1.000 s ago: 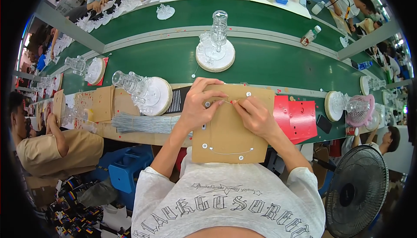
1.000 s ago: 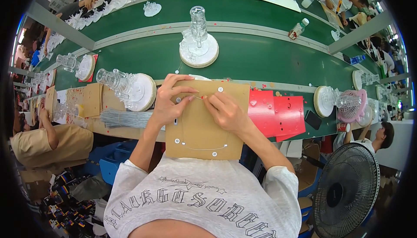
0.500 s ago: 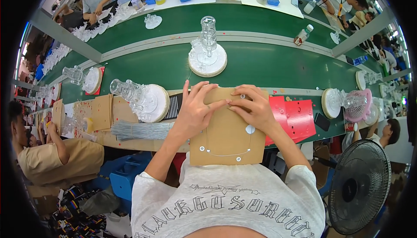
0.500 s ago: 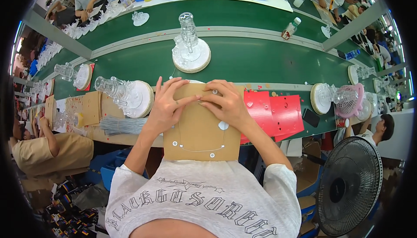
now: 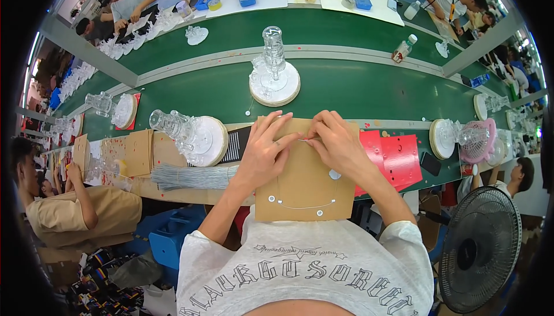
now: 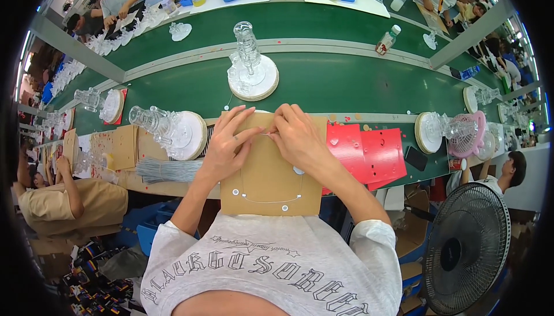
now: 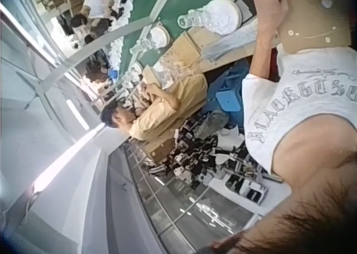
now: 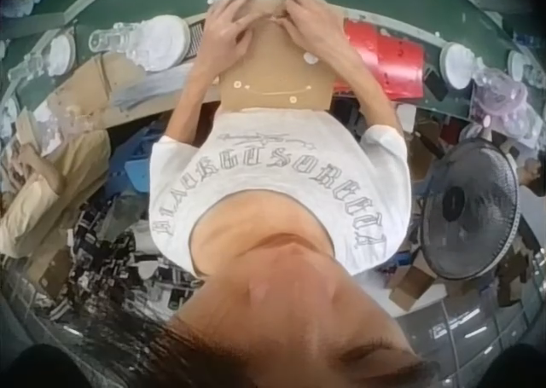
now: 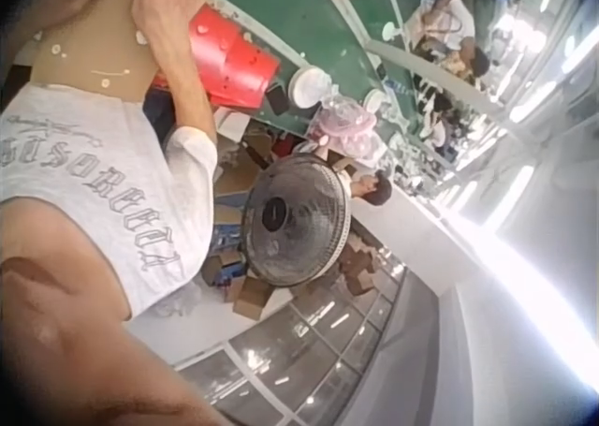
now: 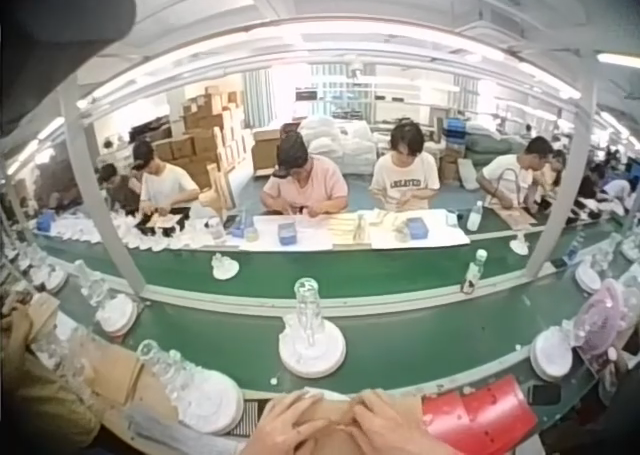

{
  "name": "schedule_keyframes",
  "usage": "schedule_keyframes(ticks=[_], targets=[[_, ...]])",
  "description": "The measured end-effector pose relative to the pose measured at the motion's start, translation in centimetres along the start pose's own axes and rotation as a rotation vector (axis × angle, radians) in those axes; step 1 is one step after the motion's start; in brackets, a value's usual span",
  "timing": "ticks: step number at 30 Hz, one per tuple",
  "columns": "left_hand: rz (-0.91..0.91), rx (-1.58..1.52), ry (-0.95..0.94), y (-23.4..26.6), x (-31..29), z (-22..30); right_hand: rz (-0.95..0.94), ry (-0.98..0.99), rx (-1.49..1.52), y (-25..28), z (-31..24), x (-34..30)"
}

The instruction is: Assembling LED light components onto cardboard templates and threading wiring at a factory workstation.

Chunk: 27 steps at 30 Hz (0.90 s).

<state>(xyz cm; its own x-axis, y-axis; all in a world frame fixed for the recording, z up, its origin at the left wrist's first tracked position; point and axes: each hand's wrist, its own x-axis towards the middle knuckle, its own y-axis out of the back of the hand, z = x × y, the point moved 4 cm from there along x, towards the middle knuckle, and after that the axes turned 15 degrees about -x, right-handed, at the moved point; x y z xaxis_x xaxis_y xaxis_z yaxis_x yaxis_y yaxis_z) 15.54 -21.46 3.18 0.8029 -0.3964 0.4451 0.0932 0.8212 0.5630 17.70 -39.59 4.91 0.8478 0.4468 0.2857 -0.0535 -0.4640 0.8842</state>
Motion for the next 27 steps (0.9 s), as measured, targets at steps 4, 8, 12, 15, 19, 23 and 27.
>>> schedule_keyframes(ticks=[4, 8, 12, 15, 19, 23, 27], targets=[[0.003, -0.009, -0.014, 0.0, 0.2, -0.1, -0.158, 0.084, -0.22, -0.2, -0.3, 0.8], [0.001, 0.003, -0.006, -0.1, 0.3, -0.1, -0.243, 0.169, -0.325, -0.8, -0.4, 1.5], [0.004, -0.036, -0.004, -0.3, 0.3, -0.2, -0.419, 0.176, -0.23, -1.3, 0.9, 2.8], [0.006, -0.013, -0.023, -0.2, 0.2, -0.1, -0.439, 0.267, -0.348, -1.0, -0.1, 3.2], [0.001, -0.027, -0.023, -0.4, 0.3, -0.3, -0.519, 0.341, -0.435, -0.3, -1.0, 4.3], [0.014, -0.032, -0.023, -0.4, 0.3, -0.6, -0.581, 0.388, -0.504, -0.5, -1.7, 4.3], [0.021, -0.041, -0.024, -0.2, 0.3, -0.3, -0.421, 0.391, -0.488, -1.2, -1.7, 3.5]])
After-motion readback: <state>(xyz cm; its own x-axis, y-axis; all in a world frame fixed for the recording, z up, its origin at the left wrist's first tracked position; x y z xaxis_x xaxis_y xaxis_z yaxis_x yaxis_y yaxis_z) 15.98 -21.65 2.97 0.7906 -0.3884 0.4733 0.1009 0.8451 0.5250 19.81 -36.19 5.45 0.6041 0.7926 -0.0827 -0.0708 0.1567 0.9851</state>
